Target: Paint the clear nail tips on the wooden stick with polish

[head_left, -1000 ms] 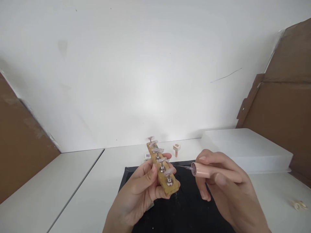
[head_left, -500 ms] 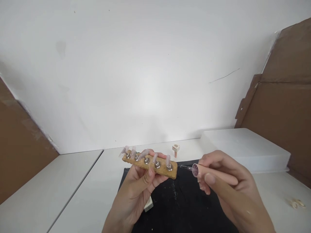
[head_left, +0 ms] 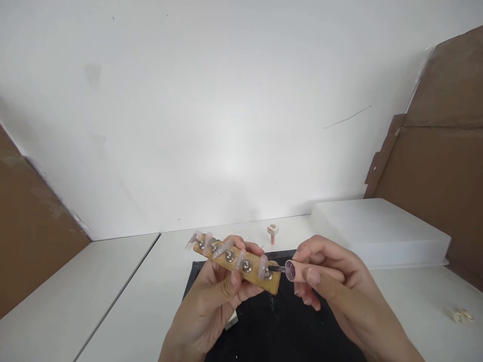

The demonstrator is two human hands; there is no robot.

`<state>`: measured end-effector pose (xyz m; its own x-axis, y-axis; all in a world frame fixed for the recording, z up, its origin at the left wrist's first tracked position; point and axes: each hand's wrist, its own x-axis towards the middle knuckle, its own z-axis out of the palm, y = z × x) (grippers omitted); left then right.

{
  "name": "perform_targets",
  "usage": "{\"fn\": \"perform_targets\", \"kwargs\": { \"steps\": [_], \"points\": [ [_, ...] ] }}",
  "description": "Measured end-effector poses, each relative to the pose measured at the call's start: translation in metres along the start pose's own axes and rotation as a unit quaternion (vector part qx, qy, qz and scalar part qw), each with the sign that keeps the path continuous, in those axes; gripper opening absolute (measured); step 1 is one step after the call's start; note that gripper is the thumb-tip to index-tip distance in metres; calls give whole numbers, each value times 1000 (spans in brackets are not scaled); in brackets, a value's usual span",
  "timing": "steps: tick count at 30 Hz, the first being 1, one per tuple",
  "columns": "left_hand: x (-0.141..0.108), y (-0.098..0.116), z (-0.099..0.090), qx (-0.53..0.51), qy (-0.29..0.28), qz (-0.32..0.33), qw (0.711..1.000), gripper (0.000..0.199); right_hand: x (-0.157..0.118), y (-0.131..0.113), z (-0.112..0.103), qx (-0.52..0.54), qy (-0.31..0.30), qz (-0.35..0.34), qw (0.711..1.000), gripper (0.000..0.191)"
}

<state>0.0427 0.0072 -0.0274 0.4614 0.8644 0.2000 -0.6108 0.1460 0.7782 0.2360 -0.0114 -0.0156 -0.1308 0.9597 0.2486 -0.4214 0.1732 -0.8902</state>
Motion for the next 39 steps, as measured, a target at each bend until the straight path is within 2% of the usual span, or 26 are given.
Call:
{"fn": "perform_targets", "kwargs": {
  "steps": [3, 9, 19, 26, 39],
  "points": [
    [0, -1, 1, -2, 9, -10, 1000, 16, 1, 2, -2, 20, -10, 8, 1000, 20],
    [4, -2, 3, -5, 4, -21, 1000, 18, 5, 8, -10, 17, -70, 8, 997, 21],
    [3, -2, 2, -11, 15, -32, 999, 21, 4, 12, -15, 12, -90, 9, 996, 20],
    [4, -1, 2, 23, 31, -31, 999, 22, 0, 3, -6, 17, -18, 40, 999, 26],
    [4, 0, 2, 23, 21, -32, 999, 22, -1, 3, -6, 27, -52, 22, 998, 21]
  ]
}}
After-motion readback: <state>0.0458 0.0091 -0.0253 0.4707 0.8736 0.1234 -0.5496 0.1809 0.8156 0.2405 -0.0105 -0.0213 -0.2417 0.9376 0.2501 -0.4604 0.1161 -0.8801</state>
